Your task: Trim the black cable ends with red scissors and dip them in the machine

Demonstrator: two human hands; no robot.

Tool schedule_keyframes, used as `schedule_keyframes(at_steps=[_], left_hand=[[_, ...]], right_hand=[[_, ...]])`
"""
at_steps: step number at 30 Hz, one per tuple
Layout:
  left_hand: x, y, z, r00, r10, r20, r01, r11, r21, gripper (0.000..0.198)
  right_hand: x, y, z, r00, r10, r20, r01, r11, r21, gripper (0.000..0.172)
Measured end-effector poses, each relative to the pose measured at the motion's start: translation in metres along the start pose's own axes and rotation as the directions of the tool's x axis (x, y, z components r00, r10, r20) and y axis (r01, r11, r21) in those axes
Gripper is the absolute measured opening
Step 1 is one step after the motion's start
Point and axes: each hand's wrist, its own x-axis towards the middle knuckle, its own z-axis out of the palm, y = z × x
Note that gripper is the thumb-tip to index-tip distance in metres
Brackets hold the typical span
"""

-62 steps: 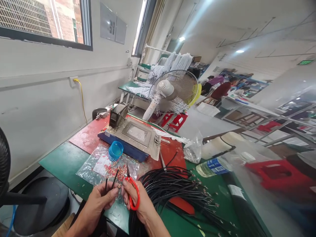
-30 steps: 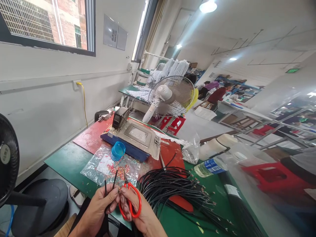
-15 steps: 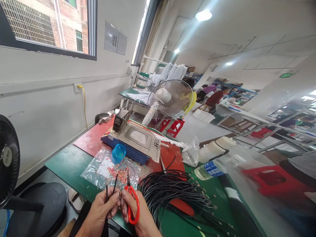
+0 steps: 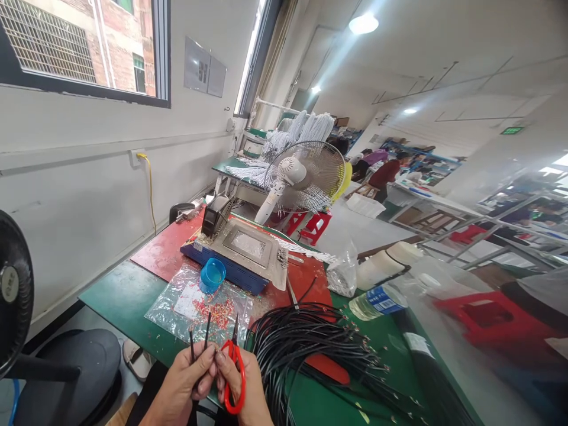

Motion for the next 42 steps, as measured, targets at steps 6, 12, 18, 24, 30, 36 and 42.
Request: schedule_keyframes(at_steps=[6, 12, 18, 24, 30, 36, 42], left_hand=[[0.000, -0.002, -0.002, 1.000, 0.023, -0.009, -0.023, 1.000, 0.009, 0.040], [0.001, -0.005, -0.003, 0.998, 0.055, 0.031, -0.057, 0.997, 0.048, 0.034], [0.002, -0.009, -0.004, 0.994, 0.072, 0.081, -0.080, 0.993, 0.090, 0.031], [-0.001, -0.008, -0.004, 0.986, 0.116, 0.120, -0.139, 0.967, 0.214, 0.033], [-0.005, -0.002, 0.003, 0.986, 0.121, 0.117, -0.144, 0.966, 0.213, 0.029], [-0.007, -0.004, 0.005, 0.986, 0.111, 0.124, -0.134, 0.971, 0.197, 0.030], [-0.003, -0.011, 0.003, 0.995, 0.097, 0.037, -0.102, 0.976, 0.194, 0.030]], right_hand=[[-0.004, -0.009, -0.006, 0.997, -0.059, -0.042, 0.053, 0.989, -0.138, 0.050], [-0.010, -0.028, -0.003, 0.998, 0.065, -0.012, -0.063, 0.990, 0.129, 0.054], [-0.011, -0.027, -0.004, 0.998, 0.067, 0.013, -0.068, 0.981, 0.181, 0.050], [-0.009, -0.025, -0.005, 0.992, 0.118, 0.033, -0.122, 0.947, 0.297, 0.047], [-0.012, -0.023, -0.008, 0.980, 0.167, 0.105, -0.195, 0.898, 0.393, 0.045], [-0.017, -0.026, -0.009, 0.987, 0.144, 0.074, -0.161, 0.911, 0.380, 0.048], [-0.022, -0.026, -0.012, 0.995, 0.097, 0.009, -0.094, 0.932, 0.349, 0.049]])
